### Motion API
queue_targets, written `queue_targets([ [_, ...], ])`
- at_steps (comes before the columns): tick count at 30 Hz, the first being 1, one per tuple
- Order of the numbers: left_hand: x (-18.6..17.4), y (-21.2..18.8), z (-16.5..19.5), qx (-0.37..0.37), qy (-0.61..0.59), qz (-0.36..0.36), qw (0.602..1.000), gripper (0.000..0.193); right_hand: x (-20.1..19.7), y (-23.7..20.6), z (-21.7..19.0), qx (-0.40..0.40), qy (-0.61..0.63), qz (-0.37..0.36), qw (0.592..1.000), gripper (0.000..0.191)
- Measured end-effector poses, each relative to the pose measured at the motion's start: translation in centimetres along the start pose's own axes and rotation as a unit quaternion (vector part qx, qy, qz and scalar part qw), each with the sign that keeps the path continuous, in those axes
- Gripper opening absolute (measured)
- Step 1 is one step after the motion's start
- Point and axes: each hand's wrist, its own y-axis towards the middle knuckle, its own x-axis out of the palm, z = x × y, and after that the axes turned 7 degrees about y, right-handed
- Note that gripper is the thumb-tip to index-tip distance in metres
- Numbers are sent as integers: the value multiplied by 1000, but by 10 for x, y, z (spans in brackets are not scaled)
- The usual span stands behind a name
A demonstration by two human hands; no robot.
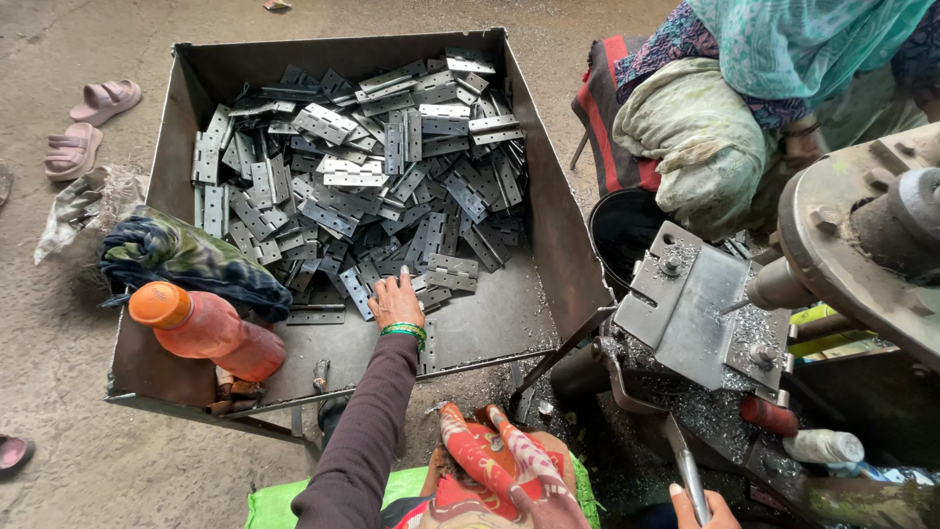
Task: The person operates a manual punching machine to create holes in metal plates. They pick plates from a bin, place them into the machine's die, and pull a lever to activate the punch. The processed plates are then dropped into a collection bucket.
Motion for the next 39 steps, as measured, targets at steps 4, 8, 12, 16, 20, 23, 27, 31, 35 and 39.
queue_targets([
  [4,4,1,-2,13,5,-10,1000,65,-2,-1,0,-8,-4,12,1000,41],
  [8,1,10,-4,13,13,-21,1000,65,0,0,-2,-8,0,14,1000,43],
  [12,-5,17,-5,-17,-6,-48,999,69,0,-2,-4,-4,2,18,1000,43],
  [16,-10,9,-8,-32,-31,-44,998,64,-2,-5,-3,-8,-2,20,1000,43],
  [20,-8,-9,-12,-36,-26,-18,999,51,-7,-4,-3,33,-49,-10,998,45],
  [23,-1,-25,-14,-40,-60,-3,997,49,-9,-1,-3,9,-54,-6,998,49],
  [27,12,-51,-15,-101,-185,1,978,40,-15,-5,-11,83,-123,-66,987,55],
  [31,21,-66,-17,-59,-304,12,951,32,-24,-21,-34,115,-151,-77,979,57],
  [35,-1,-67,-10,-100,-484,-49,868,28,-33,-38,-66,140,-173,-92,971,56],
  [39,-56,-63,22,-24,-610,-45,791,27,-40,-57,-89,139,-155,-77,975,53],
])
